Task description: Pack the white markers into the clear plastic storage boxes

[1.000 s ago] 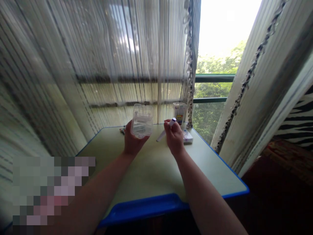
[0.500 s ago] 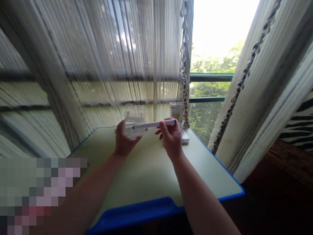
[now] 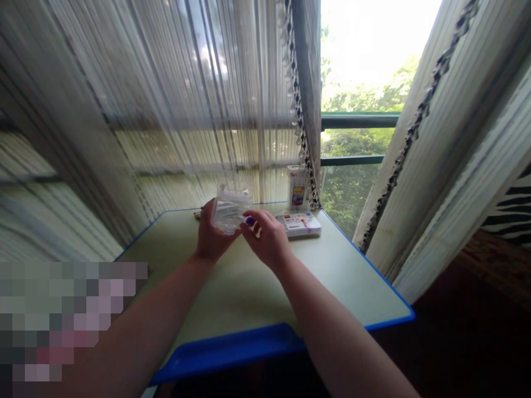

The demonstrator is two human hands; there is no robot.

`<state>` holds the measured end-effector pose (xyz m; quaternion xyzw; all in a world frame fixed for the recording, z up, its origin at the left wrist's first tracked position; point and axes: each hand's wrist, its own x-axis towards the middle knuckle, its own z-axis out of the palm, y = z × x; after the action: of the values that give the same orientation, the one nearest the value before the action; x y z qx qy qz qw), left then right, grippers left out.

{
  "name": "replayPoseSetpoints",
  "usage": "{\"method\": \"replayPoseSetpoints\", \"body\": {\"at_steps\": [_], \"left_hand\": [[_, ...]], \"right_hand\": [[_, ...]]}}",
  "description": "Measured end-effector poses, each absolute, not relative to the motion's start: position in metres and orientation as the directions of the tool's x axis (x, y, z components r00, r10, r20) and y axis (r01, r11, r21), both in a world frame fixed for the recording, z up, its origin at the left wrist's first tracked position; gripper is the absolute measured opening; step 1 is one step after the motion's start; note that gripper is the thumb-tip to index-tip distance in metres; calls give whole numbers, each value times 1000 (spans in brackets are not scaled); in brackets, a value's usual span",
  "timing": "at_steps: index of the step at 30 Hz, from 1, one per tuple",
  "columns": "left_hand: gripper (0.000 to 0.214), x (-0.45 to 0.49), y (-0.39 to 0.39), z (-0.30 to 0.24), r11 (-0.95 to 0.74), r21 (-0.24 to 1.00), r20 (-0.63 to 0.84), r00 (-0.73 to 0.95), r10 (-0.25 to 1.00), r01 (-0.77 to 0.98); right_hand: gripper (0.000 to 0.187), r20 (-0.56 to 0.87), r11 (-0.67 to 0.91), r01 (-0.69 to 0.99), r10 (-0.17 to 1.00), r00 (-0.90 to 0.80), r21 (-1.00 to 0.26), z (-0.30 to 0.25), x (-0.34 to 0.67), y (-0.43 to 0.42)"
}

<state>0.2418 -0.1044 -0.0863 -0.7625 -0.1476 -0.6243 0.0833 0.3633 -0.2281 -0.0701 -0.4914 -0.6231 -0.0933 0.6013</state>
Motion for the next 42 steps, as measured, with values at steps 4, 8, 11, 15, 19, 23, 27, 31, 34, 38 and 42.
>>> {"method": "replayPoseSetpoints", "body": {"at_steps": [4,8,11,15,19,23,27,31,34,38,42], "left_hand": [[77,242,-106,-85,-946,35,976,193,102,322],[81,241,-104,-84,-941,-5,981,184,61,339],[83,240,-103,-85,-940,-9,979,193,61,340],[82,241,-103,-85,-936,7,976,202,83,352],[83,241,-103,-86,-932,1,973,215,85,363],[81,240,-104,-87,-937,-2,974,214,77,349],[83,239,-105,-86,-937,4,973,216,85,350],[86,239,-105,-86,-939,-13,975,214,64,343],[85,239,-105,-86,-940,-13,975,211,63,342],[84,239,-104,-87,-934,-12,978,199,63,357],[80,240,-105,-87,-930,30,971,210,114,367]], "right_hand": [[14,830,485,735,525,189,-474,-69,364,-231],[17,837,479,761,527,149,-437,-70,365,-230],[21,851,499,767,512,114,-403,-72,365,-228],[26,849,510,753,515,119,-415,-74,365,-226],[25,848,516,748,518,116,-417,-76,367,-224],[25,853,527,753,515,87,-395,-79,367,-222],[23,852,494,778,514,99,-388,-77,365,-223],[26,854,487,786,511,98,-382,-76,365,-224],[27,852,486,787,515,93,-379,-76,365,-225],[23,851,496,778,516,93,-385,-76,365,-226],[17,854,463,782,495,161,-416,-75,366,-225]]}}
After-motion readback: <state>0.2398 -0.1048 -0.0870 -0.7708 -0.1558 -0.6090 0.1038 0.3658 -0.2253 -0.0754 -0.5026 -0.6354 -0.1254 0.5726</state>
